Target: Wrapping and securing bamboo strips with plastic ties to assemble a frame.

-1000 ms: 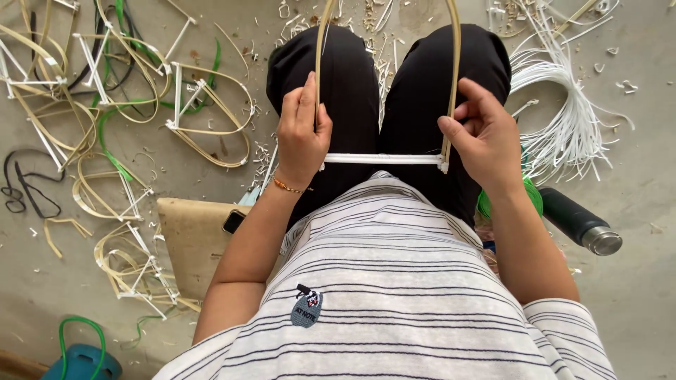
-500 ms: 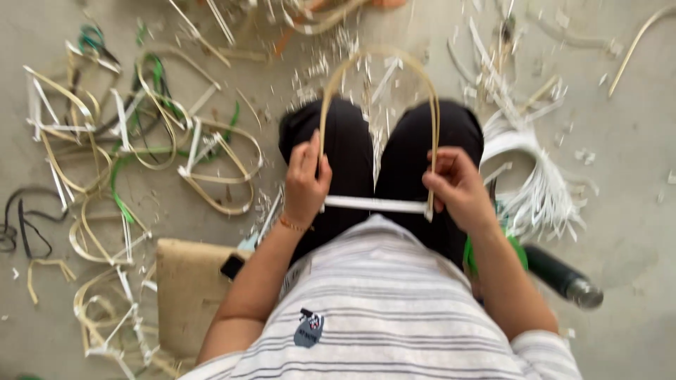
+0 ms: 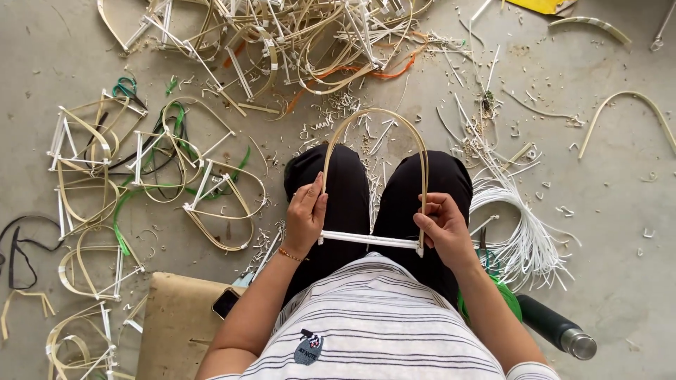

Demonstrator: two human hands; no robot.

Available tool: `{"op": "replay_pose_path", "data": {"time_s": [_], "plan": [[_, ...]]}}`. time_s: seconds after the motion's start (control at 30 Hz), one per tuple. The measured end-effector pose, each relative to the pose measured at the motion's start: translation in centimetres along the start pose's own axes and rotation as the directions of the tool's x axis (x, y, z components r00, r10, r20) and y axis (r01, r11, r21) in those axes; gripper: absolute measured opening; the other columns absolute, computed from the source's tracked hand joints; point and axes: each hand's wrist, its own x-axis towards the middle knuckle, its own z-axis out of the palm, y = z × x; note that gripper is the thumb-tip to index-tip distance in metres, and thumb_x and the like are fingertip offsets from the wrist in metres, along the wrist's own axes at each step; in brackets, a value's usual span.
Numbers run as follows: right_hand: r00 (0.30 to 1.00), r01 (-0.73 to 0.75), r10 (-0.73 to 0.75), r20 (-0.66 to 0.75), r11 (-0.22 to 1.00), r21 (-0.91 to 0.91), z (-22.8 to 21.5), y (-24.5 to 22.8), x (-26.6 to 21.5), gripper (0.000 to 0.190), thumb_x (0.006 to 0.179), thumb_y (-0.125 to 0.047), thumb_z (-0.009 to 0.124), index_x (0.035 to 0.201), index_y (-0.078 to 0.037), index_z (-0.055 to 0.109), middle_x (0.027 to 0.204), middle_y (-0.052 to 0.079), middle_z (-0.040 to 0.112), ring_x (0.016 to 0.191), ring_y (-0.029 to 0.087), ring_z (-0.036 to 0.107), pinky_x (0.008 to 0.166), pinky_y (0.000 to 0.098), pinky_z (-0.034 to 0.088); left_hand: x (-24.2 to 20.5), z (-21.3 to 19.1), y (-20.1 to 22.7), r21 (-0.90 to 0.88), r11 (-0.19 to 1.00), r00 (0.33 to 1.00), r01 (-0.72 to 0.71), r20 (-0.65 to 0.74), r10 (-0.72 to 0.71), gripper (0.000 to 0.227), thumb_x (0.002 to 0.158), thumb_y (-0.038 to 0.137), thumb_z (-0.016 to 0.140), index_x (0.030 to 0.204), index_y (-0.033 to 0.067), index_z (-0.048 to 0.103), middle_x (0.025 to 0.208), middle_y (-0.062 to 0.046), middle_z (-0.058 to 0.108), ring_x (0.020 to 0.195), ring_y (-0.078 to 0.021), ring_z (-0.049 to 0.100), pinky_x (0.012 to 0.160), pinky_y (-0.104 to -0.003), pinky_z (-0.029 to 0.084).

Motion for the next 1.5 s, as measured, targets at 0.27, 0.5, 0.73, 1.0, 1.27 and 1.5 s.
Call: {"op": "replay_pose_path", "data": {"time_s": [0.27, 0.5, 0.73, 1.0, 1.27, 1.5], "plan": [[0.997, 0.059, -0.060, 0.056, 0.998, 0.022, -0.6, 1.0, -0.1, 0.035, 0.096, -0.012, 0.069, 0.126, -0.008, 0.052, 0.095, 0.002, 0.056, 0.060, 0.002, 0.049, 0.045, 0.0186, 0.042, 1.8, -1.8, 0.4, -0.585, 0.631, 0.860, 0.509, 0.332, -0.387, 0.048, 0.095, 0.012, 0.071, 0.141, 0.0068, 0.057, 0.096, 0.004, 0.064, 0.080, -0.0034, 0.056, 0.073, -0.020, 0.050], [0.990, 0.098, -0.097, 0.103, 0.995, 0.002, 0.2, -1.4, -1.8, 0.035, 0.094, -0.009, 0.070, 0.124, -0.006, 0.052, 0.093, 0.002, 0.055, 0.058, 0.002, 0.049, 0.043, 0.0182, 0.042, 2.7, -4.5, 0.6, -0.533, 0.540, 0.756, 0.652, 0.508, -0.412, 0.035, 0.097, 0.012, 0.072, 0.131, 0.0014, 0.069, 0.098, 0.003, 0.067, 0.086, -0.0033, 0.059, 0.079, -0.021, 0.051], [0.942, 0.313, -0.302, 0.145, 0.948, -0.056, -4.2, -4.5, -2.3, 0.034, 0.096, -0.004, 0.070, 0.123, -0.003, 0.050, 0.102, 0.004, 0.063, 0.075, 0.007, 0.065, 0.061, 0.0209, 0.055, 7.4, -5.0, 5.3, -0.610, 0.653, 0.867, 0.449, 0.474, -0.153, 0.032, 0.098, 0.006, 0.072, 0.130, -0.0004, 0.067, 0.111, -0.003, 0.068, 0.102, -0.0081, 0.067, 0.091, -0.024, 0.056], [0.944, 0.199, -0.323, -0.071, 0.725, -0.659, -8.2, -5.4, -2.1, 0.029, 0.086, -0.007, 0.080, 0.109, 0.000, 0.063, 0.089, 0.008, 0.075, 0.086, 0.017, 0.075, 0.081, 0.0290, 0.058, 9.9, 2.8, 6.3, -0.459, 0.819, 0.811, 0.344, 0.586, -0.012, 0.034, 0.092, 0.000, 0.073, 0.125, 0.0021, 0.068, 0.117, -0.007, 0.071, 0.105, -0.0134, 0.073, 0.093, -0.029, 0.061], [0.949, -0.014, -0.222, -0.226, 0.682, -0.732, -7.9, -6.5, -1.6, 0.025, 0.083, -0.018, 0.081, 0.102, -0.009, 0.067, 0.086, 0.005, 0.075, 0.073, 0.024, 0.072, 0.068, 0.0376, 0.052, 10.5, 7.4, 2.7, -0.089, 0.984, 0.801, -0.155, 0.572, 0.178, 0.031, 0.083, 0.021, 0.082, 0.112, 0.0108, 0.074, 0.118, -0.007, 0.074, 0.128, -0.0243, 0.062, 0.120, -0.062, 0.016], [0.968, -0.031, -0.216, -0.130, 0.410, -0.912, -6.8, -2.8, -2.2, 0.024, 0.087, -0.028, 0.078, 0.103, -0.013, 0.069, 0.093, 0.002, 0.075, 0.094, 0.023, 0.070, 0.112, 0.0499, 0.037, 9.6, 5.9, 2.9, 0.007, 0.976, 0.787, -0.219, 0.593, 0.172, 0.026, 0.083, 0.023, 0.079, 0.108, 0.0154, 0.074, 0.110, 0.004, 0.076, 0.129, -0.0218, 0.061, 0.120, -0.070, 0.000]]}}
